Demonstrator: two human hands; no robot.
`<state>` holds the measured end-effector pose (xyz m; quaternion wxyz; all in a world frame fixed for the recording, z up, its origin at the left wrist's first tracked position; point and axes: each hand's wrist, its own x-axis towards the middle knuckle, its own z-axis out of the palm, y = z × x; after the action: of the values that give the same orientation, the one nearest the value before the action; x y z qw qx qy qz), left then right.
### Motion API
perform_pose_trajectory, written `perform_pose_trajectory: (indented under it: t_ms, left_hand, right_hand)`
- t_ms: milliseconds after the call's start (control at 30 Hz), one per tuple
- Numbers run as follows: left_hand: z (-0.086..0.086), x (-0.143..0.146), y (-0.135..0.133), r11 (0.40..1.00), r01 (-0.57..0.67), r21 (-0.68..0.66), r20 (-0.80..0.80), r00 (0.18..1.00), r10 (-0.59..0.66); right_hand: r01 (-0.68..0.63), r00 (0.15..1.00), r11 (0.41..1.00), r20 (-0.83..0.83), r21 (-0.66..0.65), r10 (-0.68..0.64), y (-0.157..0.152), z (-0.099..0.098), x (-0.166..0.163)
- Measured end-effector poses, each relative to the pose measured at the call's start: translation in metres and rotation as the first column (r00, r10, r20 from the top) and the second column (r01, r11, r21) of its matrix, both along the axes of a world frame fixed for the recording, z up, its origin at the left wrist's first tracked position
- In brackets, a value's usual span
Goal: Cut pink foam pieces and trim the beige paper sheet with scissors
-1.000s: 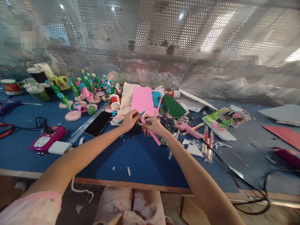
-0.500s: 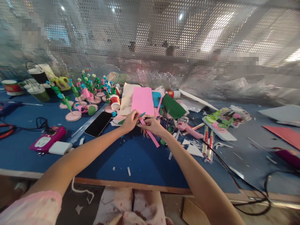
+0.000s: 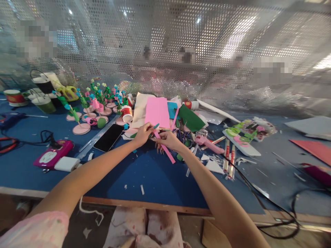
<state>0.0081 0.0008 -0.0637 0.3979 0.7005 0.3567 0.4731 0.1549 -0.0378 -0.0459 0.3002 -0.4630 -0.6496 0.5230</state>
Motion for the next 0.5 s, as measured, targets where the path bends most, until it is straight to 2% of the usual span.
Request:
perform_pose_trajectory:
  t_ms: [133,233,367,500]
  left_hand:
    - [-0.0004,-0.0040,0.0075,0.988,0.133,-0.076,0.123,0.985,-0.123]
    - [0.0043,-0.0059,0.0072,0.969,0.233,-0.087,0.110,0.969,-0.223]
    - [0.0080,-0.0065,0.0042,0.980,0.195,-0.034,0.009,0.981,-0.195]
    - [0.0063,-0.0058,0.0033,0.988,0.134,-0.072,-0.005,0.991,-0.134]
  right_hand:
    - [0.024,1.000,0.999,-0.007,-0.040,-0.024,0.0000,0.0031,0.0037]
    - [0.020,0.999,0.999,-0.044,-0.048,-0.022,-0.0006,0.0049,0.0059]
    - [-0.027,0.998,0.998,-0.060,-0.065,0.023,-0.0001,0.0054,0.0076]
    - [-0.034,0.998,0.997,-0.046,-0.071,0.031,0.0004,0.0049,0.0071]
